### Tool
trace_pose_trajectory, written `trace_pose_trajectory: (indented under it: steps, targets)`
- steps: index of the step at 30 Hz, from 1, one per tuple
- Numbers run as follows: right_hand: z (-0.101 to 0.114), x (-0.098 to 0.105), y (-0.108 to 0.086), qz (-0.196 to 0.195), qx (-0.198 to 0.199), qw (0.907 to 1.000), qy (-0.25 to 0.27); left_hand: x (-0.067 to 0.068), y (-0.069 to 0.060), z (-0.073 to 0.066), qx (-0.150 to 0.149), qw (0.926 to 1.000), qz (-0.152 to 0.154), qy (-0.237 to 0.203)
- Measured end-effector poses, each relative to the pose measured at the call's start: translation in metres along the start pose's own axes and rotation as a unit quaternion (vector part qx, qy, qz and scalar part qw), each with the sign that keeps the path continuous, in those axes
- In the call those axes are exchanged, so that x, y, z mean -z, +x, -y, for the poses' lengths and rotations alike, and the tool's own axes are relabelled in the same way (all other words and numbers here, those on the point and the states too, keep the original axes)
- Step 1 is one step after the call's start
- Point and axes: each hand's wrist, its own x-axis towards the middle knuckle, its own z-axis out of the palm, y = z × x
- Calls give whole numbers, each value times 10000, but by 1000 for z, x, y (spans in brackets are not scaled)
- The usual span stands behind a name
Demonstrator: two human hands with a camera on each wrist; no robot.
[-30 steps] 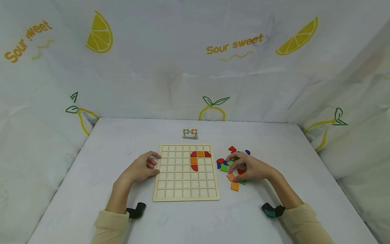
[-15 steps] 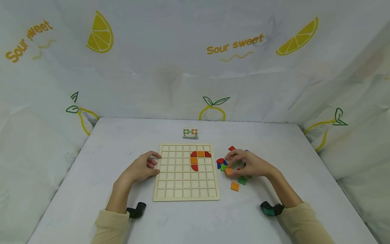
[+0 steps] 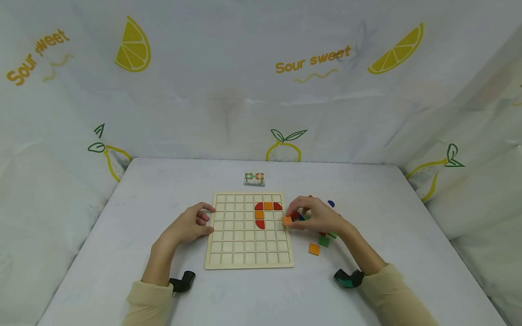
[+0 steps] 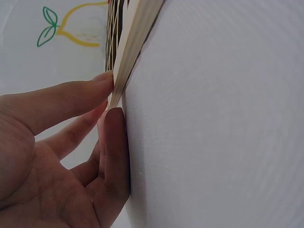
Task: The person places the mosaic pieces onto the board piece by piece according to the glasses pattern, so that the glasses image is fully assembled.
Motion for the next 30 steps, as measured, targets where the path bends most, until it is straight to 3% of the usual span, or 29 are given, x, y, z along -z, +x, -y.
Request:
trace_pose_trajectory:
  steps: [15, 30]
  targets:
    - [13, -32, 25, 81, -72, 9999, 20, -1, 0, 1, -45, 10000, -57, -19]
    - [30, -38, 31, 320, -375, 9986, -203, -1, 2, 2, -35, 10000, -76, 17]
